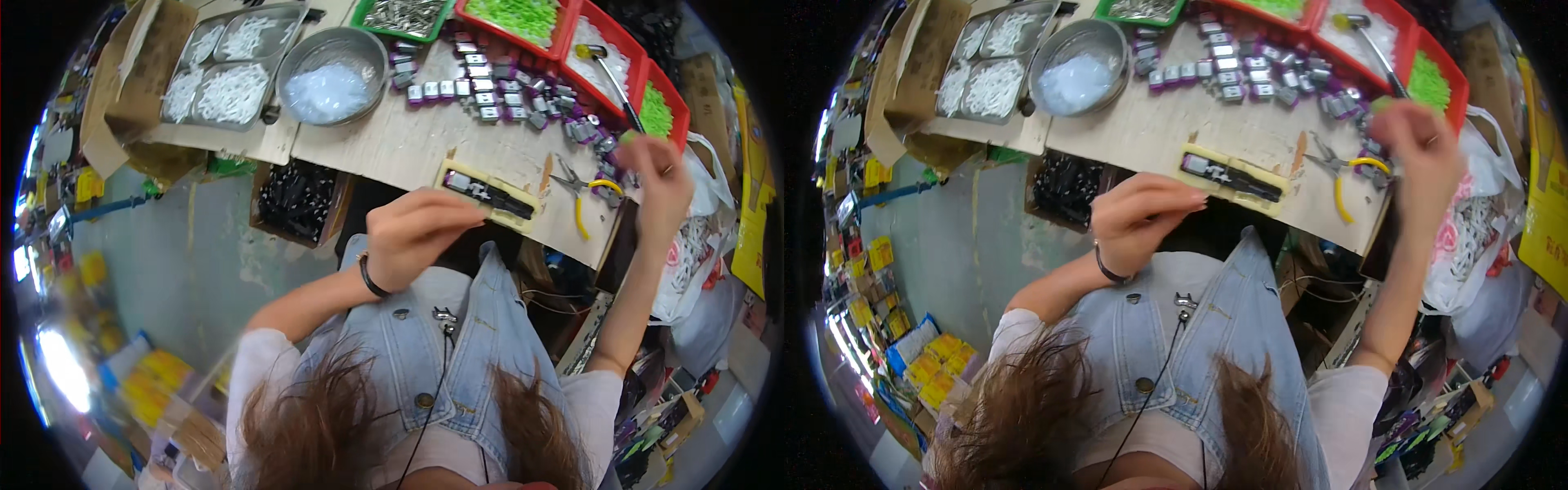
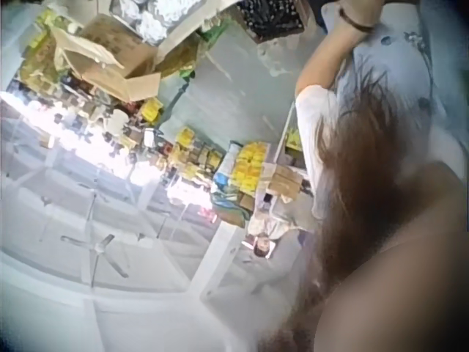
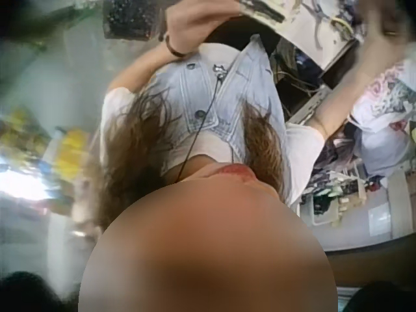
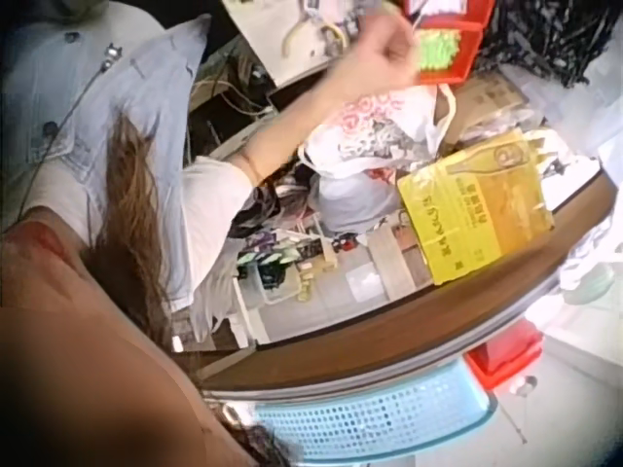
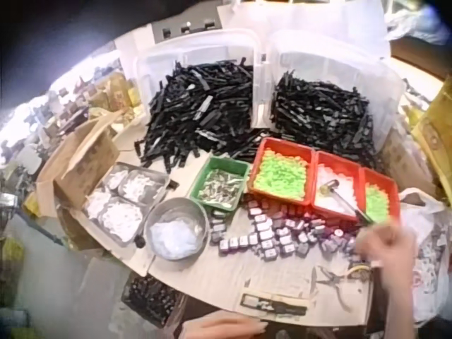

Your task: Manually assembling small electronic parts into a frame at a factory workstation.

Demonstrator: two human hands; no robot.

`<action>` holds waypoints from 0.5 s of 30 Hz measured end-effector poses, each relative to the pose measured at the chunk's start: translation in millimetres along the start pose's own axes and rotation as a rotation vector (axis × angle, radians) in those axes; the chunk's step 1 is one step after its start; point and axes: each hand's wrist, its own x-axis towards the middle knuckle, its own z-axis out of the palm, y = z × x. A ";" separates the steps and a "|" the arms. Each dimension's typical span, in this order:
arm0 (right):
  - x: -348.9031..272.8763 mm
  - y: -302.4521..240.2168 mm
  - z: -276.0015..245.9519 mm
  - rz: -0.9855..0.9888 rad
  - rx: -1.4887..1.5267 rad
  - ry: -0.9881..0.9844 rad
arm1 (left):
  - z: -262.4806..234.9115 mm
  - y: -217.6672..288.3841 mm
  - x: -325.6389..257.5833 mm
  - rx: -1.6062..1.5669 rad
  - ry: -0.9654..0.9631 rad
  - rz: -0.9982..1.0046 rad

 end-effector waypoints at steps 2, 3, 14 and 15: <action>-62.9 -30.8 27.1 -0.093 0.225 -0.295 | 9.7 24.0 1.2 -0.496 0.086 -0.538; -88.7 -37.8 41.1 -0.016 0.428 -0.355 | 8.1 28.0 2.5 -0.623 0.038 -0.655; -127.4 -61.3 77.4 -0.555 0.145 -0.272 | -14.8 23.3 -9.7 -0.969 -0.095 -0.957; -124.0 -64.8 76.9 -0.677 0.056 -0.270 | -16.1 21.0 -11.7 -1.009 -0.079 -0.913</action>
